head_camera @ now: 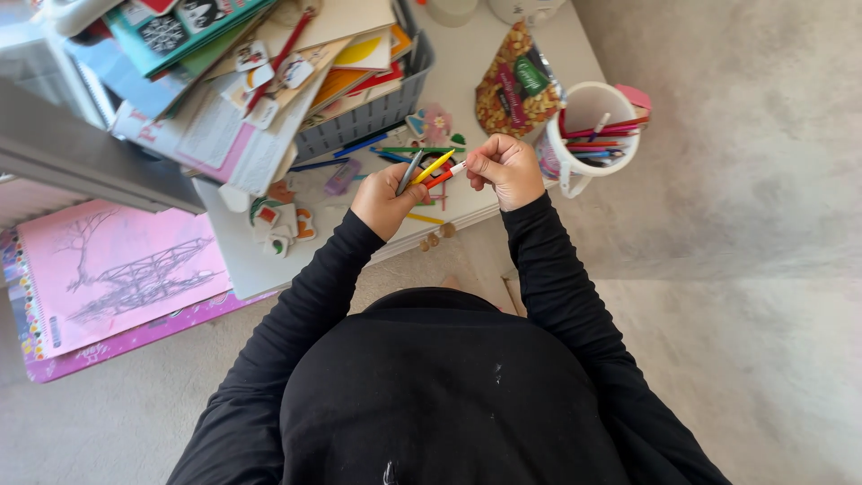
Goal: Sorting through writing utensils, stickers, and decorative items to organize a child's desk setup.
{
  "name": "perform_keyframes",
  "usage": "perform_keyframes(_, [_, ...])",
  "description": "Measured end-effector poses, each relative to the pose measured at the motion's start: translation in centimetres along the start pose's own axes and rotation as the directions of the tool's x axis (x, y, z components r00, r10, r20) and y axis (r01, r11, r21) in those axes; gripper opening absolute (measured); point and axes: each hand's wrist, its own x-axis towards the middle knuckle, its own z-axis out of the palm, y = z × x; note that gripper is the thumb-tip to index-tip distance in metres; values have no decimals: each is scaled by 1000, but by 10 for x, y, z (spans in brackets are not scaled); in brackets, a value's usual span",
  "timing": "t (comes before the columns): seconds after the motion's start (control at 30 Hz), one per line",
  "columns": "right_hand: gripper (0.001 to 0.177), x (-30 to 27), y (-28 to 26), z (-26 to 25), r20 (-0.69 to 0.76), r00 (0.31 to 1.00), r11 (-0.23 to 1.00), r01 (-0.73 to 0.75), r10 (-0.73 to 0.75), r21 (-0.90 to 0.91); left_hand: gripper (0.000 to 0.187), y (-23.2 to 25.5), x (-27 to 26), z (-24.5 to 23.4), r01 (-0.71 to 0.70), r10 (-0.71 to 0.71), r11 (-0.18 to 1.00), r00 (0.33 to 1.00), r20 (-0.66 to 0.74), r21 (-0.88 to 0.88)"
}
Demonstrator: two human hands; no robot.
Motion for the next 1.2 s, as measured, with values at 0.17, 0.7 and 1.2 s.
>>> perform_keyframes(0.17, [16, -10, -32, -37, -55, 998, 998, 32, -34, -52, 20, 22, 30, 34, -61, 67, 993, 996, 60, -100])
perform_keyframes(0.7, [8, -19, -92, -159, -255, 696, 559, 250, -671, -791, 24, 39, 124, 146, -15, 36, 892, 999, 38, -452])
perform_keyframes(1.2, [11, 3, -75, -41, 161, 923, 621, 357, -351, -698, 23, 21, 69, 56, -135, -16, 852, 959, -283, -505])
